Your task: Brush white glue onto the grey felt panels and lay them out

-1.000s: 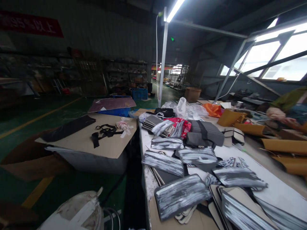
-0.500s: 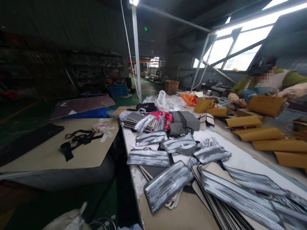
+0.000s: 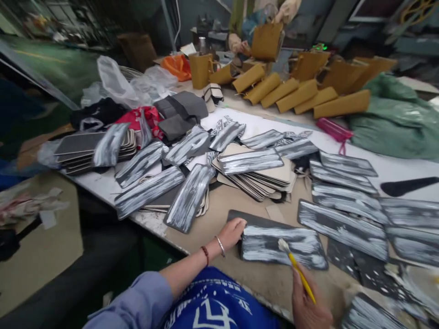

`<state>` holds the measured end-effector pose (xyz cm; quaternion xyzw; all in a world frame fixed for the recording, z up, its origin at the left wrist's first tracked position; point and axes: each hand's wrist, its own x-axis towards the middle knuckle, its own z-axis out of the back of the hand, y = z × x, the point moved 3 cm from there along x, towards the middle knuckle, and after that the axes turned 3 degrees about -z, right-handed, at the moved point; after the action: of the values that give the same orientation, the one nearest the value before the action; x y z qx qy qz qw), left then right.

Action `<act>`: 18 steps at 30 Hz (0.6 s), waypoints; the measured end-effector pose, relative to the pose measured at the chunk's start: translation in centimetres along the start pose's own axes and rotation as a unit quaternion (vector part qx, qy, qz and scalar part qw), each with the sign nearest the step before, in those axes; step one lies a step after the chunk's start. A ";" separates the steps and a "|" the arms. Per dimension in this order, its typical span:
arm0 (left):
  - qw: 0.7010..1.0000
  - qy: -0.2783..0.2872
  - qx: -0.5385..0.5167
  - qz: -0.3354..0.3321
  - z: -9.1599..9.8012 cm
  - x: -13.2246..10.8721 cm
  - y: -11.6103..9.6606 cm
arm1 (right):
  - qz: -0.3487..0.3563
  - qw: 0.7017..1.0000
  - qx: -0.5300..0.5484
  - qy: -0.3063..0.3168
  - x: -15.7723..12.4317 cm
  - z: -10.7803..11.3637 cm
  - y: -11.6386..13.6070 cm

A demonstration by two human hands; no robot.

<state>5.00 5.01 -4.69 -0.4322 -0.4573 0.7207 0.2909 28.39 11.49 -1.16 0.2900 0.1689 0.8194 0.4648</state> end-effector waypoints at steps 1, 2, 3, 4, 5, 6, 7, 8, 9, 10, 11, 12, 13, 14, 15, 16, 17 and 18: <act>1.000 0.011 -0.007 0.005 -0.1 -0.4 0.2 | 0.018 1.000 -0.011 -0.002 0.1 -0.1 -0.1; 1.000 0.021 -0.011 0.011 -0.2 -0.7 0.5 | 0.026 1.000 -0.011 -0.002 0.2 0.0 -0.1; 0.999 0.030 -0.012 0.018 -0.4 -1.0 0.8 | 0.025 1.000 -0.004 0.000 0.4 0.1 -0.1; 0.999 0.035 -0.010 0.026 -0.6 -1.1 1.1 | 0.014 1.000 0.003 0.002 0.5 0.3 0.0; 0.999 0.038 -0.007 0.034 -0.8 -1.2 1.4 | -0.005 1.000 0.012 0.005 0.6 0.6 0.1; 0.998 0.037 -0.003 0.040 -1.0 -1.3 1.6 | -0.028 0.999 0.022 0.010 0.8 0.8 0.2; 0.998 0.034 0.001 0.045 -1.1 -1.3 1.8 | -0.054 0.998 0.033 0.013 0.9 0.9 0.4; 0.998 0.030 0.006 0.048 -1.2 -1.4 1.9 | -0.085 0.995 0.047 0.013 1.1 1.0 0.5; 0.998 0.025 0.010 0.050 -1.2 -1.4 2.0 | -0.116 0.991 0.069 0.015 1.3 0.9 0.6; 0.998 0.020 0.014 0.053 -1.2 -1.4 2.0 | -0.146 0.984 0.098 0.022 1.5 0.8 0.6; 0.998 0.015 0.017 0.056 -1.2 -1.5 2.0 | -0.172 0.976 0.129 0.037 1.8 0.5 0.4; 0.998 0.012 0.020 0.059 -1.2 -1.5 2.0 | -0.192 0.968 0.154 0.056 2.3 0.3 0.1; 0.998 0.009 0.022 0.063 -1.3 -1.6 1.9 | -0.208 0.962 0.164 0.070 2.8 0.1 -0.4; 0.997 0.008 0.024 0.067 -1.3 -1.6 1.9 | -0.223 0.959 0.159 0.073 3.4 0.3 -1.2; 0.997 0.008 0.024 0.071 -1.4 -1.7 1.9 | -0.237 0.960 0.139 0.061 4.1 0.7 -2.1; 0.997 0.008 0.024 0.074 -1.5 -1.7 1.8 | -0.250 0.962 0.108 0.036 4.7 1.4 -3.1; 0.997 0.007 0.023 0.076 -1.6 -1.8 1.8 | -0.263 0.962 0.073 0.009 5.4 2.4 -4.0; 0.997 0.005 0.021 0.078 -1.7 -1.9 1.6 | -0.274 0.961 0.040 -0.014 6.0 3.5 -4.9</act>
<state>7.33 3.50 -5.87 -0.4642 -0.4056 0.7484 0.2448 31.44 19.12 0.75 0.2621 0.2678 0.6492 0.6620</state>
